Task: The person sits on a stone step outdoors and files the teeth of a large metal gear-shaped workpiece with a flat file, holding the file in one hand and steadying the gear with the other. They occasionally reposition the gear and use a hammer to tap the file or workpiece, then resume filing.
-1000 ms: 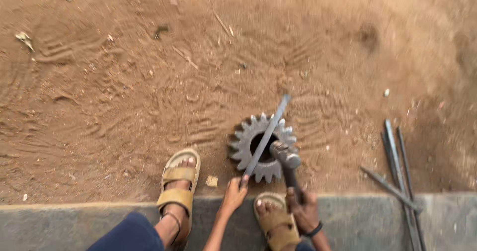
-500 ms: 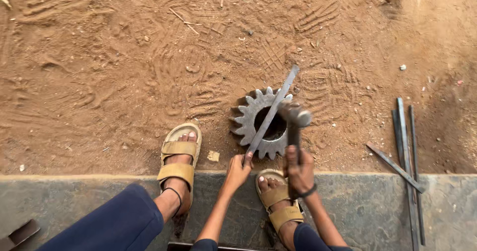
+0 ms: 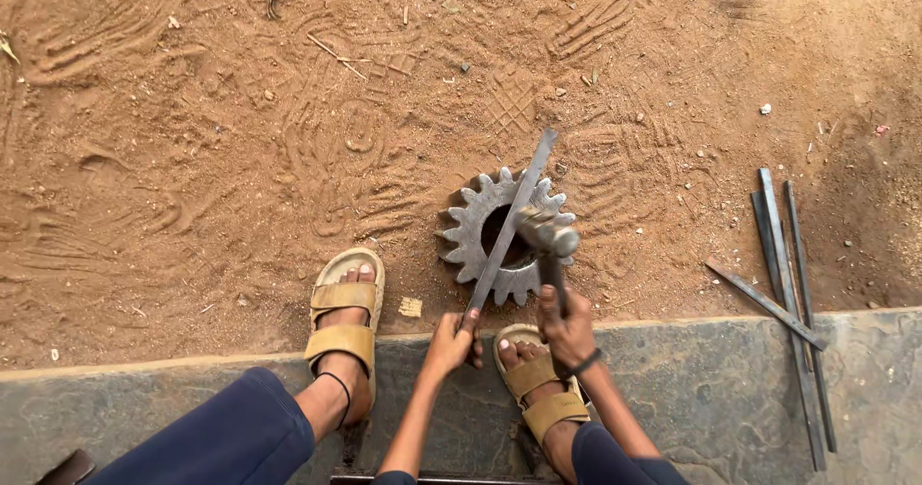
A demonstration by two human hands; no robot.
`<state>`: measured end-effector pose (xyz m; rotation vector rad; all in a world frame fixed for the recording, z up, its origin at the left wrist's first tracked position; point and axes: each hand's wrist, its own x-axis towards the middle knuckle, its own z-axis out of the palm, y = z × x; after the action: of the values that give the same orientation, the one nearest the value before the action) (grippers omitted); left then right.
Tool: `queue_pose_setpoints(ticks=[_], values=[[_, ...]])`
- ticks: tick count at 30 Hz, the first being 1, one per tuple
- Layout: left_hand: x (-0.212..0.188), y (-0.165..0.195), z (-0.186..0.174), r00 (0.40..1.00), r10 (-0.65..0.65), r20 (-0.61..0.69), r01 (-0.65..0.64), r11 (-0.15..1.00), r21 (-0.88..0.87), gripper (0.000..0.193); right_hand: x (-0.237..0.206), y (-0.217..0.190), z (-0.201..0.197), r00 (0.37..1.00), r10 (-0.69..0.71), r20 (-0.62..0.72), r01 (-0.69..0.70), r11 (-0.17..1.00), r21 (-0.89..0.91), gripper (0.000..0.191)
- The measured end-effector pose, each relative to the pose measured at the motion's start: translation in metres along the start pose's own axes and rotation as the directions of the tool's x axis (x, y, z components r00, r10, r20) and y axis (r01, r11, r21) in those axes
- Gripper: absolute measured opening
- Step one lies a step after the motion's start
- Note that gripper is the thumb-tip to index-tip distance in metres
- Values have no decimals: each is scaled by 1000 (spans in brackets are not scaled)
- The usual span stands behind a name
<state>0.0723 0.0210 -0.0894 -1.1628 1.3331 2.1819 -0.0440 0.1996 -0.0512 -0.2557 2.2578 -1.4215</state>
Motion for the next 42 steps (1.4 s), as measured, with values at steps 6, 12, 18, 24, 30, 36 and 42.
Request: queue_pose_setpoints(ticks=[6,12,18,24,30,36,42], values=[[-12,-18,-12,997,34,-76,-24,990,137,52,-10,-55,-41,929,-349,-122,349,937,-24,52],[-20,-21,-15,996,18,-82,-6,988,152,54,5,-26,1,956,-291,31,285,901,-328,51],[-29,-33,-23,995,-2,-96,15,990,138,54,-13,-25,-11,989,3,-146,-21,993,-116,54],[-37,-44,-43,993,50,-104,-22,967,253,56,-19,-26,-23,905,-372,-206,385,923,22,55],[-39,-42,-42,998,11,-64,2,978,209,57,3,-18,-4,987,152,-61,-160,973,-166,55],[-44,-46,-52,993,-17,-114,45,967,250,48,-13,-47,-43,968,-120,-222,144,985,95,53],[-44,-50,-50,1000,2,-20,3,958,287,60,24,-40,-18,931,-355,-85,302,880,-367,58]])
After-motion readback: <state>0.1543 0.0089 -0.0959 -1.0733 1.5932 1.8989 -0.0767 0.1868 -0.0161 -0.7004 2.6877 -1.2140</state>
